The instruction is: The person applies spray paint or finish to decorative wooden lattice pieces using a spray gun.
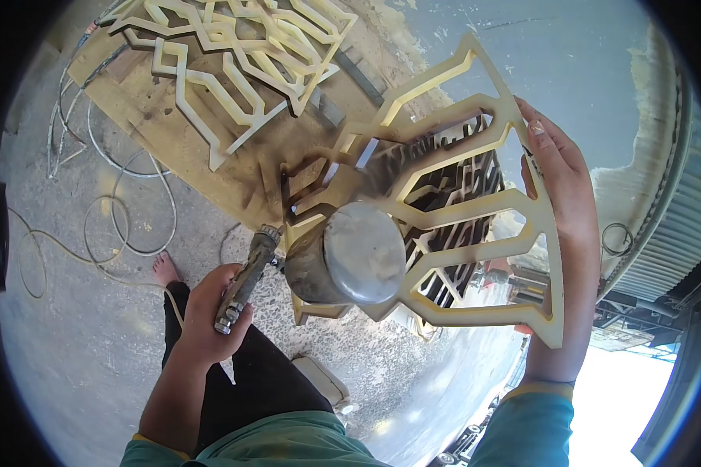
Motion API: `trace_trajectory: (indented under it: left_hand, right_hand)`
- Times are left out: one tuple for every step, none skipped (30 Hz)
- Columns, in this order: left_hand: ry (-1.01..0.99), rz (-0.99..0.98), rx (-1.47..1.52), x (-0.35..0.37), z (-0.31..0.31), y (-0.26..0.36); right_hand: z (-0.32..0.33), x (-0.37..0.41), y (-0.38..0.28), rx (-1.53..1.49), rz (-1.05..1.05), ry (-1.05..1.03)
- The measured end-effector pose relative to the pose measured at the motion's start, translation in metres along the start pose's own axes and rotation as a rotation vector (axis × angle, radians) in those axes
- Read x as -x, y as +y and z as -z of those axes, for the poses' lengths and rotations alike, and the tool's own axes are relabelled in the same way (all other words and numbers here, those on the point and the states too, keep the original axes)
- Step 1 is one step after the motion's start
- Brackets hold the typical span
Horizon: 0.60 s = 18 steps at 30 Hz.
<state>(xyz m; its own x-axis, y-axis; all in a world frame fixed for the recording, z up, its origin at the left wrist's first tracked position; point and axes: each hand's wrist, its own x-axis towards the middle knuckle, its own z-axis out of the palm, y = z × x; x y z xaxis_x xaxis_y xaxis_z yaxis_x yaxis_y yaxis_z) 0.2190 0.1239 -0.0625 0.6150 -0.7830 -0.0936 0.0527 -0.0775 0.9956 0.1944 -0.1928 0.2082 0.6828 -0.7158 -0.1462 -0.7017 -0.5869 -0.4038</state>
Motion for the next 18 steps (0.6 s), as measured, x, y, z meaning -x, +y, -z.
trace_trajectory:
  left_hand:
    - [-0.01,0.05,-0.008,0.013,0.006,-0.008]
    - [-0.021,0.099,-0.017,0.026,0.011,-0.017]
    - [-0.015,0.138,-0.021,0.039,0.017,-0.021]
    - [-0.009,0.175,-0.024,0.051,0.024,-0.025]
    - [-0.011,0.198,-0.068,0.063,0.033,-0.029]
    - [-0.014,0.22,-0.112,0.076,0.043,-0.032]
    - [-0.016,0.223,-0.136,0.082,0.055,-0.026]
    - [-0.018,0.225,-0.159,0.088,0.067,-0.02]
    - [-0.02,0.227,-0.183,0.094,0.079,-0.014]
    - [-0.023,0.189,-0.218,0.098,0.092,-0.005]
    - [-0.026,0.149,-0.254,0.102,0.104,0.005]
    - [-0.023,0.123,-0.262,0.103,0.114,0.016]
    - [-0.031,0.109,-0.25,0.106,0.125,0.025]
    - [-0.039,0.096,-0.235,0.108,0.136,0.032]
    - [-0.041,0.082,-0.219,0.109,0.145,0.039]
    - [-0.056,0.059,-0.212,0.11,0.154,0.046]
    - [-0.067,0.002,-0.228,0.108,0.161,0.053]
    - [-0.083,-0.053,-0.246,0.105,0.169,0.059]
  right_hand:
    - [0.002,0.002,0.001,0.009,-0.002,-0.044]
    - [0.008,0.003,0.001,0.017,0.0,-0.087]
    - [0.011,0.005,0.0,0.026,0.005,-0.129]
    - [0.008,0.009,-0.001,-0.034,0.029,-0.12]
    - [0.001,0.016,-0.001,-0.095,0.051,-0.11]
    - [-0.003,0.025,-0.002,-0.112,0.073,-0.109]
    - [-0.007,0.034,-0.002,-0.128,0.095,-0.108]
    - [-0.009,0.043,-0.004,-0.102,0.12,-0.12]
    - [-0.012,0.052,-0.005,-0.076,0.147,-0.132]
    - [-0.017,0.062,-0.004,-0.129,0.091,-0.132]
    - [-0.017,0.072,-0.016,0.02,0.04,-0.153]
    - [-0.017,0.082,-0.029,0.168,-0.011,-0.176]
    - [-0.015,0.093,-0.039,0.314,-0.068,-0.203]
    - [-0.018,0.1,-0.035,0.337,0.047,-0.158]
    - [-0.017,0.107,-0.029,0.391,0.154,-0.129]
    - [-0.014,0.112,-0.022,0.445,0.264,-0.097]
    - [-0.01,0.117,-0.017,0.499,0.374,-0.066]
    - [-0.006,0.12,-0.014,0.531,0.439,-0.043]
